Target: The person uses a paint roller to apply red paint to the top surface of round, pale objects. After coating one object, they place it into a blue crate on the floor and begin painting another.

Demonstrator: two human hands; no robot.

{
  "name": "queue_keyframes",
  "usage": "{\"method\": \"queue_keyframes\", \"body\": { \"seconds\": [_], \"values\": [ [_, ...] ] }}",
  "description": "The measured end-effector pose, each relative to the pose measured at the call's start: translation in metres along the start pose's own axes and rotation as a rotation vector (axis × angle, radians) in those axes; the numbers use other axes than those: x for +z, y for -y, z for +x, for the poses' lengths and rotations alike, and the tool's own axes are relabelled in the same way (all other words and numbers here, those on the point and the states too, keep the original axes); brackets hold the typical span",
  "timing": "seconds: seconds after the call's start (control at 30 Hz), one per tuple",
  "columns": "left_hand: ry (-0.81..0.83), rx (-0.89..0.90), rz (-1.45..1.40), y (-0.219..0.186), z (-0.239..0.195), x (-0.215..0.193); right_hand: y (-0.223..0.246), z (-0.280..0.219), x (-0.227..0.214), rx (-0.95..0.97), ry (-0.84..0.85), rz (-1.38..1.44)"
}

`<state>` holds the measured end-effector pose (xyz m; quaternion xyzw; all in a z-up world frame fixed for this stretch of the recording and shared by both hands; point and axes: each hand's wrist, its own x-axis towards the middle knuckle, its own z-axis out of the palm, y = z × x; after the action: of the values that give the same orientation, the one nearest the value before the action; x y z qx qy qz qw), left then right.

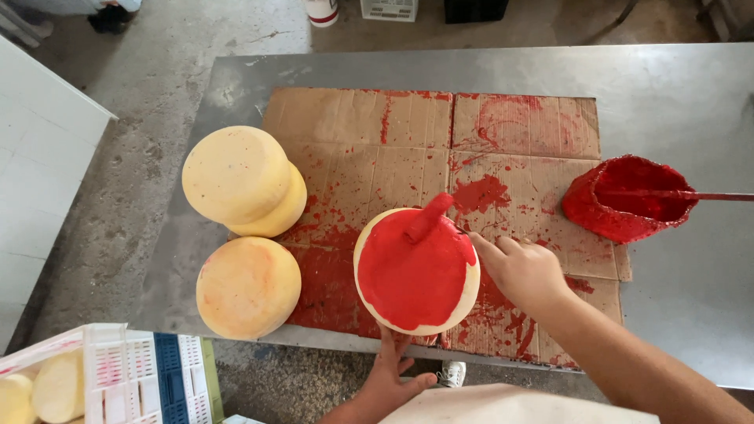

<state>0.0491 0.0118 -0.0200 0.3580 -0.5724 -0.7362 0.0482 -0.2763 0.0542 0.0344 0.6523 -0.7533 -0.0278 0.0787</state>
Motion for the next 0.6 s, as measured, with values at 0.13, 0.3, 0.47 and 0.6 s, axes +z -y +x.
{"method": "queue_keyframes", "body": {
  "seconds": [0.13, 0.3, 0.47, 0.6],
  "values": [
    [0.102, -0.034, -0.067, -0.013, -0.011, -0.016, 0.008, -0.008, -0.045, 0.031, 0.389, 0.000],
    [-0.291, 0.005, -0.021, 0.030, 0.017, -0.061, -0.012, -0.107, -0.035, 0.174, 0.389, -0.031],
    [-0.366, -0.067, -0.126, -0.080, 0.023, -0.092, 0.027, -0.083, -0.058, 0.786, 0.356, 0.559],
    [-0.125, -0.195, -0.123, -0.144, 0.038, -0.099, 0.069, -0.061, 0.006, 1.051, -0.098, 1.336]
  ]
}}
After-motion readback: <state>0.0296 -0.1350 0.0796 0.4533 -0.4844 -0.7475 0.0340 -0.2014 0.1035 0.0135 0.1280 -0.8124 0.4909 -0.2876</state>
